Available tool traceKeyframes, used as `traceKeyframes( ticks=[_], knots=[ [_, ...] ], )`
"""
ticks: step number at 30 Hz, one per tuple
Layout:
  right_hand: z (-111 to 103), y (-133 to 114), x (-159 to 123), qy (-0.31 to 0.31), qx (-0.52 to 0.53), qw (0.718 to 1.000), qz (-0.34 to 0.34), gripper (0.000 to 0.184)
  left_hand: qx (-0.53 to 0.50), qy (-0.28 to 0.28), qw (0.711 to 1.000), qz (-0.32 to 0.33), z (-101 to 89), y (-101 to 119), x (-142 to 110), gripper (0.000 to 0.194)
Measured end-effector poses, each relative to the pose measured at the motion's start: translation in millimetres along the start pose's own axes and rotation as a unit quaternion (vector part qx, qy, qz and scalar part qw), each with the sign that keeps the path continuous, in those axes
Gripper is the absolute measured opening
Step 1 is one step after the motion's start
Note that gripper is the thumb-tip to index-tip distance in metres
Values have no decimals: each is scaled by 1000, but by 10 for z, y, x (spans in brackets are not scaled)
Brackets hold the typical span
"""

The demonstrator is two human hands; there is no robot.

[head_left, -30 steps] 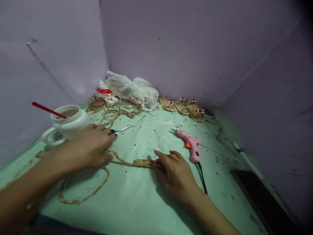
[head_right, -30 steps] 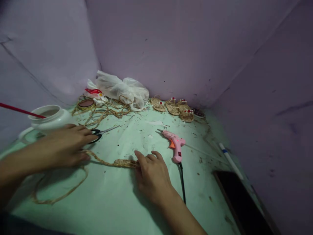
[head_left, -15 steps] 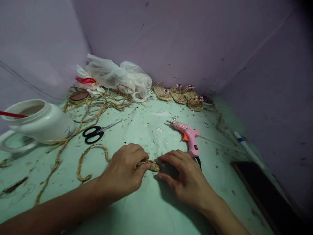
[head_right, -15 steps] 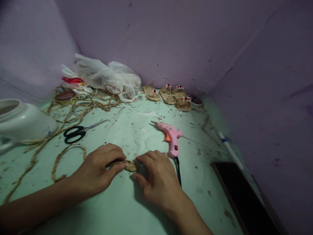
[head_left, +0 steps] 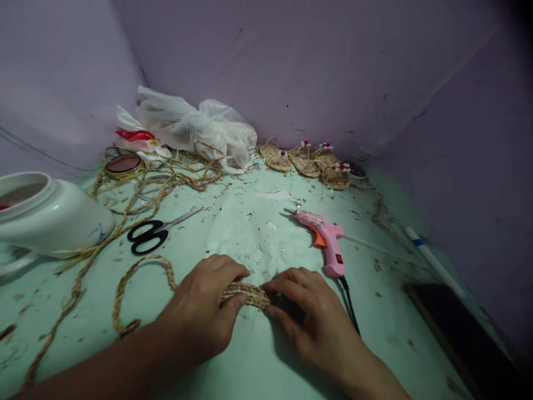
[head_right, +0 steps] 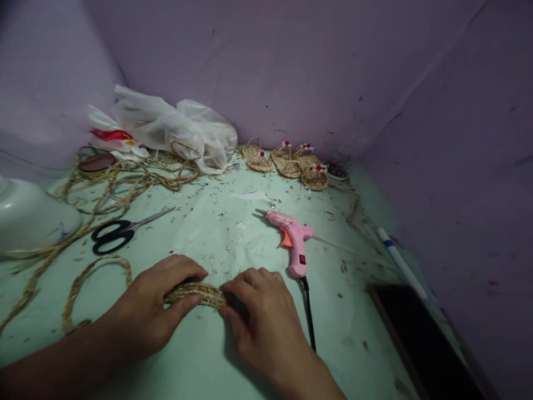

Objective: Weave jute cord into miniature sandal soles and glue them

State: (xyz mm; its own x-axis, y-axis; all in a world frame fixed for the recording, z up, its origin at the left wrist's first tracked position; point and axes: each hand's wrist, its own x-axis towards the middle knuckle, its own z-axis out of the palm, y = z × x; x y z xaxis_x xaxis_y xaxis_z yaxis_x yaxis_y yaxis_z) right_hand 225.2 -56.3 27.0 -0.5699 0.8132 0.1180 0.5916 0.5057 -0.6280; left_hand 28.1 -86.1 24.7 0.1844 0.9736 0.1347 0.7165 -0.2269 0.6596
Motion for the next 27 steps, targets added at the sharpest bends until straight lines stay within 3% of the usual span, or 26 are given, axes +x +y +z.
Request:
traceKeyframes(
  ticks=[6, 11, 17, 20, 27],
  knots=[
    [-2, -31, 14, 3, 8, 1000, -12, 14, 6, -30, 999, 22, 10, -35, 3, 13],
    [53, -51, 24, 28, -22, 999, -26, 14, -6, -20, 999, 29, 61, -57, -11, 15],
    [96, -128, 34, 45, -58, 997, -29, 17, -2, -38, 999, 12, 52, -27, 4, 14],
    [43, -111, 16, 29, -30, 999, -6, 14, 1, -31, 999, 11, 51, -16, 8, 12],
    [-105, -18, -52, -31, 11, 999, 14, 33, 5, -23, 1000, 20, 55, -27, 1, 12]
  ],
)
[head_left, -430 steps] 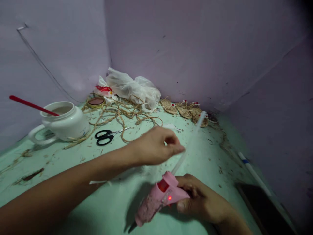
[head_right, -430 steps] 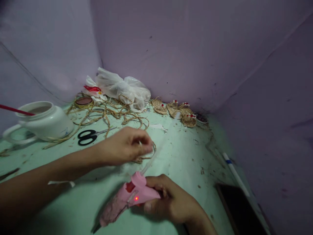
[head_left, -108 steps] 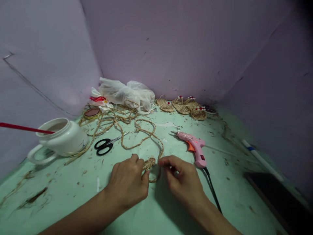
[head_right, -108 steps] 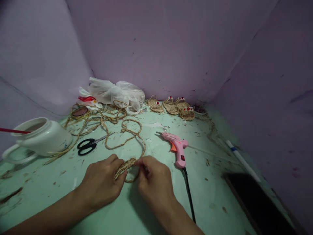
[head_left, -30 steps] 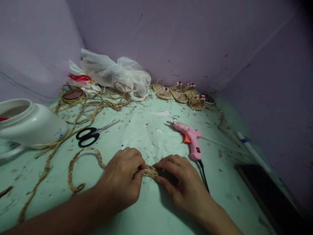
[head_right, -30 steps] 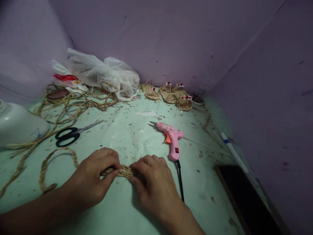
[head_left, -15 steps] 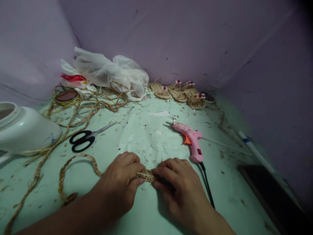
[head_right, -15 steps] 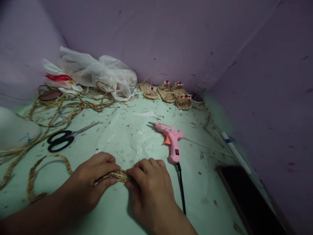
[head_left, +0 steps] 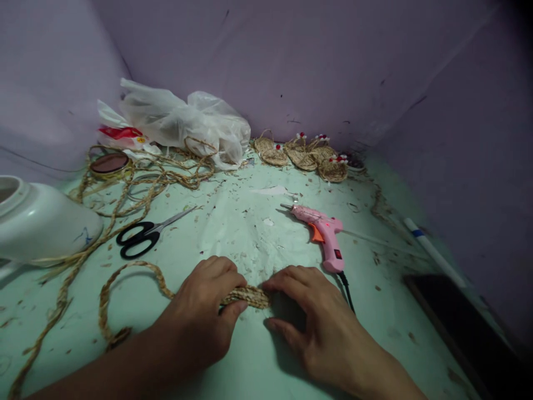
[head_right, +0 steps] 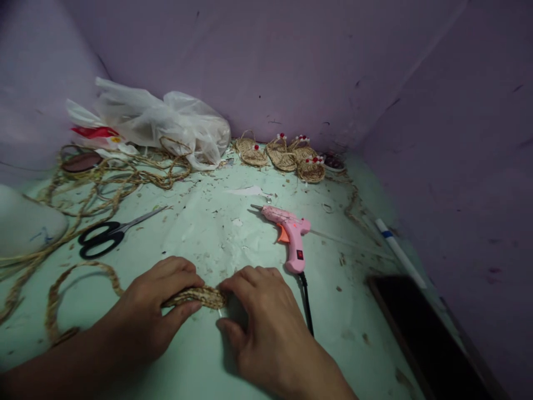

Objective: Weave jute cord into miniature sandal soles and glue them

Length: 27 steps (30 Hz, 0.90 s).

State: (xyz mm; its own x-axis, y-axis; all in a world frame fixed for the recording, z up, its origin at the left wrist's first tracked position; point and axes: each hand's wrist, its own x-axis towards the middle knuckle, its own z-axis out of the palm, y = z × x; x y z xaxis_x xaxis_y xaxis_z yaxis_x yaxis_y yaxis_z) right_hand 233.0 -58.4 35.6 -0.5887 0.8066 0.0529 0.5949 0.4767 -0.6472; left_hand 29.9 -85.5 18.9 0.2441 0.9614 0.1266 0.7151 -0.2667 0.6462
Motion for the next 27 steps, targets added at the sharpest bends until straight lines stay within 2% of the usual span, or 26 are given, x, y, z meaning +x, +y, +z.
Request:
traceKeyframes(
  ticks=[7, 10, 12, 13, 17, 20, 24, 27],
  knots=[
    [-175, 80, -39, -9, 29, 999, -15, 44, -2, -3, 1000, -8, 7, 1, 8, 11],
    [-263, 84, -33, 79, 86, 993, -30, 30, -2, -5, 1000, -8, 2, 6, 9, 11],
    [-247, 61, -13, 145, 89, 985, -36, 22, -5, -10, 1000, -6, -2, 12, 12, 11],
    [-210, 44, -1, 158, 73, 984, -45, 21, -5, -11, 1000, -6, -4, 15, 15, 11],
    [52, -40, 51, 98, -10, 993, -72, 27, 1, -21, 1000, -6, -26, 17, 30, 11],
    [202, -90, 88, 72, -35, 995, -58, 19, 0, -48, 999, 2, -85, 11, 29, 15],
    [228, -126, 119, 63, -44, 996, -43, 17, 8, -62, 998, -17, -196, 9, 8, 34],
    [218, -154, 129, 66, -52, 996, -28, 16, 46, -69, 996, -20, -230, 9, -5, 21]
  ],
)
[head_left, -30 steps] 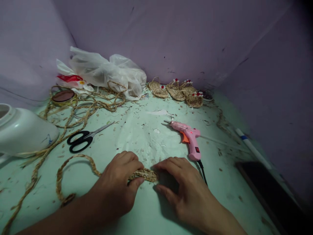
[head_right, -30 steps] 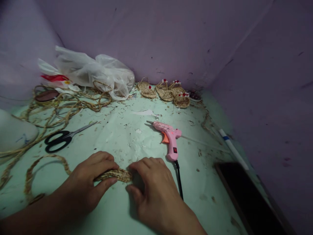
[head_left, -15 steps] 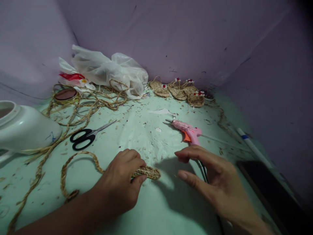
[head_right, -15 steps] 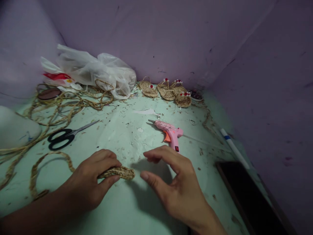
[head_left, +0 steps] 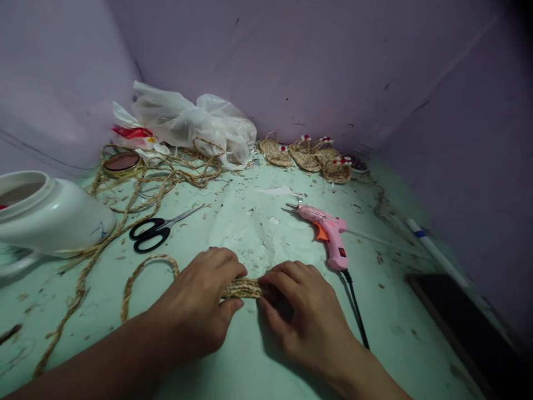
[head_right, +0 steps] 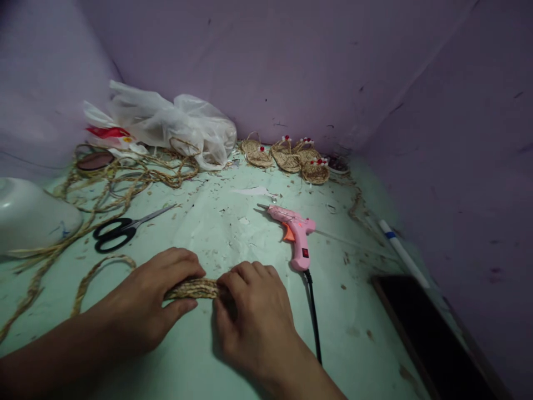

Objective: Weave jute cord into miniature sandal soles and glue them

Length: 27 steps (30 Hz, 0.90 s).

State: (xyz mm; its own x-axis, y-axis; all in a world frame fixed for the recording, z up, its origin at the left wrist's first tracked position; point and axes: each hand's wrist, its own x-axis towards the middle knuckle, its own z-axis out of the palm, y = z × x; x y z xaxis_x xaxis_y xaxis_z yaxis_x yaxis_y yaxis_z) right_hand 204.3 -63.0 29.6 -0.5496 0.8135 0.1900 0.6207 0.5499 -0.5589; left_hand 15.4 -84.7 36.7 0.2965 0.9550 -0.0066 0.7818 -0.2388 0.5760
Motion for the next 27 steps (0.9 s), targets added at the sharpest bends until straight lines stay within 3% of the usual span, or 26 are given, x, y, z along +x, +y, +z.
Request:
traceKeyframes(
  ticks=[4, 19, 27],
  knots=[
    [27, -45, 8, 8, -8, 1000, 20, 14, 28, -6, 1000, 6, 34, 8, 10, 9],
    [-34, -9, -4, -24, 44, 999, -1, 30, 17, 4, 1000, -9, 63, 32, 10, 11],
    [-33, -40, -17, -35, 20, 999, 5, 18, 25, -22, 999, 6, 7, 29, 2, 22]
  ],
)
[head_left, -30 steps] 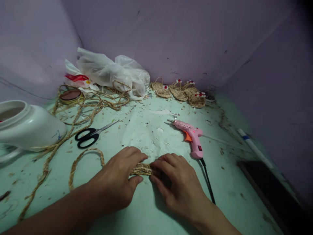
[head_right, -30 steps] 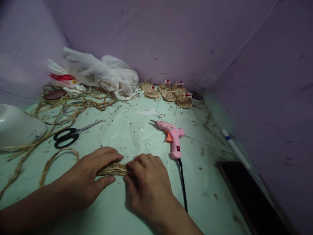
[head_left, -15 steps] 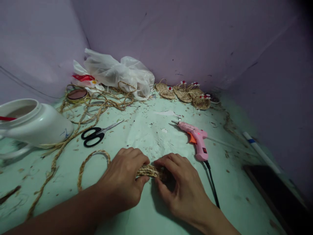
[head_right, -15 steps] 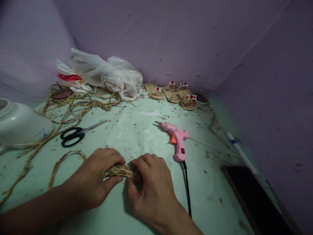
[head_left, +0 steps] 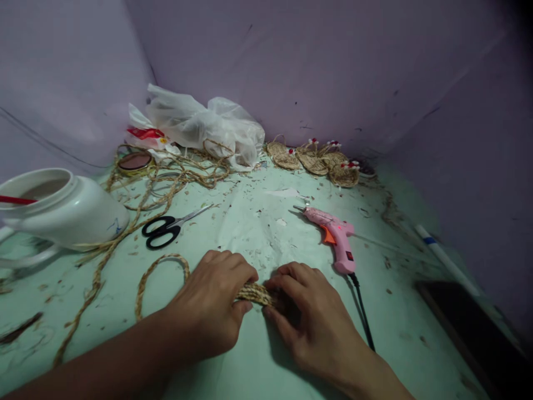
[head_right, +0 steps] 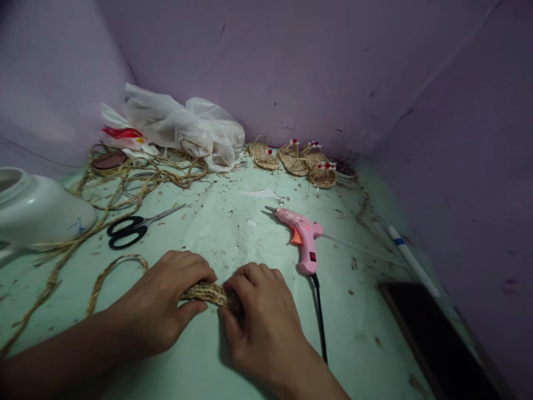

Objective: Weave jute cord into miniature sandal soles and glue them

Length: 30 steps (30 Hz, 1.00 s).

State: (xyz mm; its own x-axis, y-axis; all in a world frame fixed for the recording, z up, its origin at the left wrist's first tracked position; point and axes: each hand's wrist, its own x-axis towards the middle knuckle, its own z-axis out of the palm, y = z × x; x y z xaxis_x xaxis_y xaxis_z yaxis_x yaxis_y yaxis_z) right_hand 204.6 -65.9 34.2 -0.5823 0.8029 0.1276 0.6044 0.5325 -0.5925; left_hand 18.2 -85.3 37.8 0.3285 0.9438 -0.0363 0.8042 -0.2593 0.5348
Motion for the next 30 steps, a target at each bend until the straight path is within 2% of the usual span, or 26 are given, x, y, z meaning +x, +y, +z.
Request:
traceKeyframes(
  ticks=[3, 6, 9, 12, 14, 18, 21, 25, 28, 30],
  knots=[
    [6, -3, 9, 21, -21, 1000, 5, 16, 18, -10, 1000, -6, -60, -10, -20, 29],
    [-8, 43, 17, 59, -38, 997, 22, 13, 35, 4, 999, -38, -160, -44, -12, 32],
    [-28, 116, 13, 99, -36, 993, 46, 14, 40, 18, 995, -85, -273, -75, 26, 23],
    [-31, 165, 7, 114, -45, 990, 71, 16, 51, -7, 993, -107, -338, -79, 64, 8],
    [-24, 176, 9, 111, -57, 989, 78, 16, 54, -13, 994, -95, -337, -68, 74, 6],
    [-20, 174, 23, 89, -60, 990, 90, 16, 58, 11, 997, -48, -260, -38, 60, 9],
    [-36, 172, 24, 69, -69, 991, 94, 22, 69, 0, 998, -6, -197, -34, 50, 15],
    [-57, 157, 11, 49, -91, 992, 74, 24, 93, 7, 995, 34, -150, -54, 47, 22],
    [-46, 137, 8, 72, -63, 994, 57, 18, 93, 35, 994, 40, -144, -32, 26, 21],
    [-25, 131, 15, 106, -20, 992, 62, 14, 57, 79, 994, 47, -152, 19, -5, 19]
  ],
)
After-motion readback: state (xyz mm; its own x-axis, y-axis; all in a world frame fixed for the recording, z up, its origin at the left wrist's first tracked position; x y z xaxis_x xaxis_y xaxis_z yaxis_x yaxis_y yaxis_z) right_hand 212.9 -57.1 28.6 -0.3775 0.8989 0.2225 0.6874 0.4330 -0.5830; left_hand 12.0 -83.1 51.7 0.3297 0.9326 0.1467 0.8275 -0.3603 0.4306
